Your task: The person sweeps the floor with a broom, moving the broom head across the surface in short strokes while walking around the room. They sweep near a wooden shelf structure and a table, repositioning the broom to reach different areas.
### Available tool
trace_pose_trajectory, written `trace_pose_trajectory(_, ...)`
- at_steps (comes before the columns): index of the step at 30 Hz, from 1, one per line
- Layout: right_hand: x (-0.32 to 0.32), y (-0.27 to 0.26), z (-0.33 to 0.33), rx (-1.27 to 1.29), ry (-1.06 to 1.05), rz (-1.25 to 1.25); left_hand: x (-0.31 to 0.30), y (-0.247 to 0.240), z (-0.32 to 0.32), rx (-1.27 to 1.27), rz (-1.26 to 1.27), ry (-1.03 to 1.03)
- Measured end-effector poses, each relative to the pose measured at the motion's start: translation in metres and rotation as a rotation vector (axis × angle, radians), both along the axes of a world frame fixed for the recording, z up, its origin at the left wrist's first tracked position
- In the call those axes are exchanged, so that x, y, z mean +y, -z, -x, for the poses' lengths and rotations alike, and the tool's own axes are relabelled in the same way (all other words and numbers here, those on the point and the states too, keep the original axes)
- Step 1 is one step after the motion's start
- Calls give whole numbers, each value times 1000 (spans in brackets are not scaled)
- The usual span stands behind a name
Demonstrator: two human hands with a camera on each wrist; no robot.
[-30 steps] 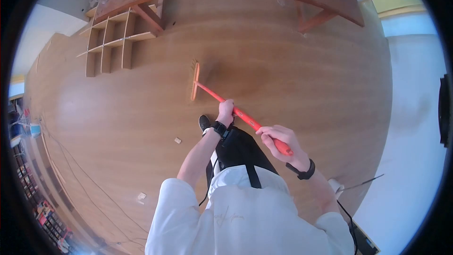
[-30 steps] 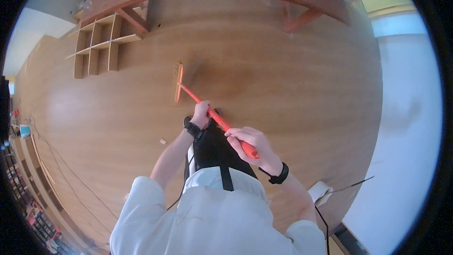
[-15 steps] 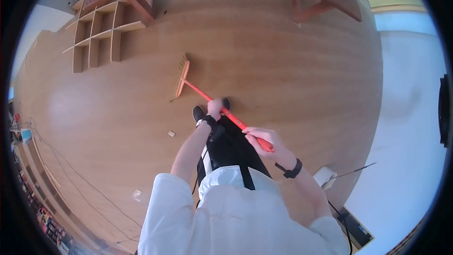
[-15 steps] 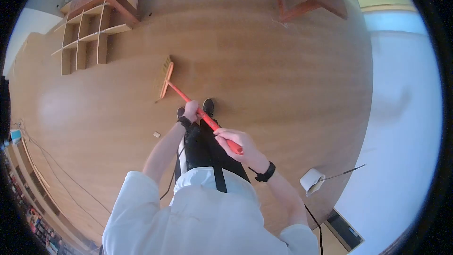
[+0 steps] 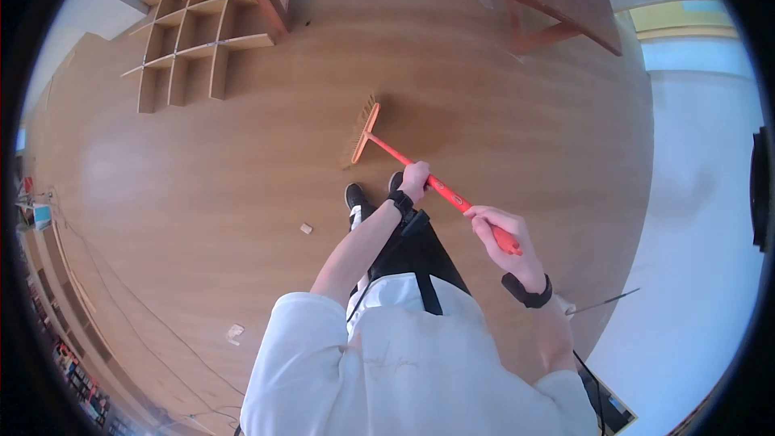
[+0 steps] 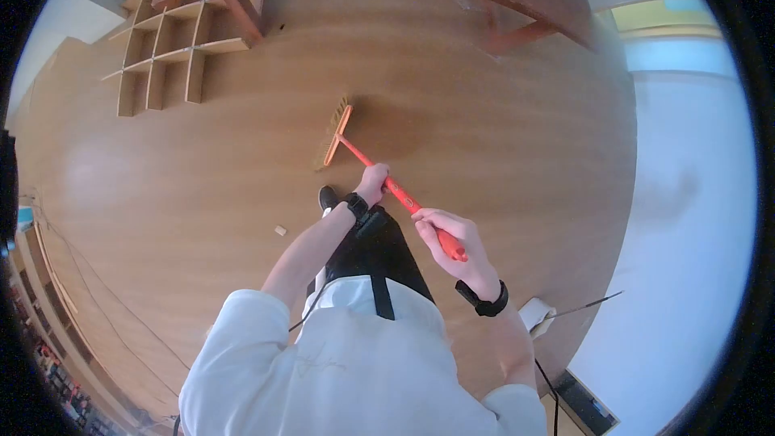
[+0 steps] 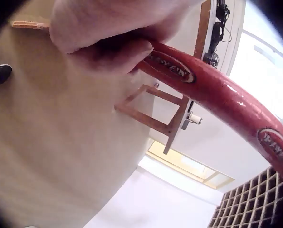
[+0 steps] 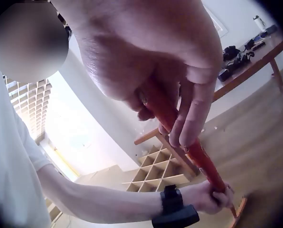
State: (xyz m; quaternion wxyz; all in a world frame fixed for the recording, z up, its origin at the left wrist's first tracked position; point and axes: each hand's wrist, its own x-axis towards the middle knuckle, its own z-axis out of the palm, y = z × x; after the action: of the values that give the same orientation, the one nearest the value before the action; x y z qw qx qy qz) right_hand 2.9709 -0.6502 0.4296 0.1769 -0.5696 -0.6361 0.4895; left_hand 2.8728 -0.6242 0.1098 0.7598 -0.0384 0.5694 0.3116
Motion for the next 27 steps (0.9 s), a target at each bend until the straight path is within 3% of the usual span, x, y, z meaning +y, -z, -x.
trace_pose_trajectory(5,-2,-13,21,35,-54,-87,-6,10,36,99,-1,-90)
trace_pose_trajectory(7,-8,-7,27,107,31,7,-9,-20,65,66,35,-137)
trace_pose_trajectory(11,-10,37,42,195,43,-3,-19,-8,107,167,39,-207)
trace_pose_trajectory(13,-10,62,46,168,-144,-143,-27,2,122,174,106,-208)
trace_pose_trajectory(14,-10,69,48,171,-150,-56,-35,7,128,173,108,-191)
trace_pose_trajectory(16,-23,95,55,159,-178,-133,-48,24,139,170,66,-80)
trace_pose_trajectory(27,-39,101,47,163,-207,-242,-58,51,128,350,60,-139)
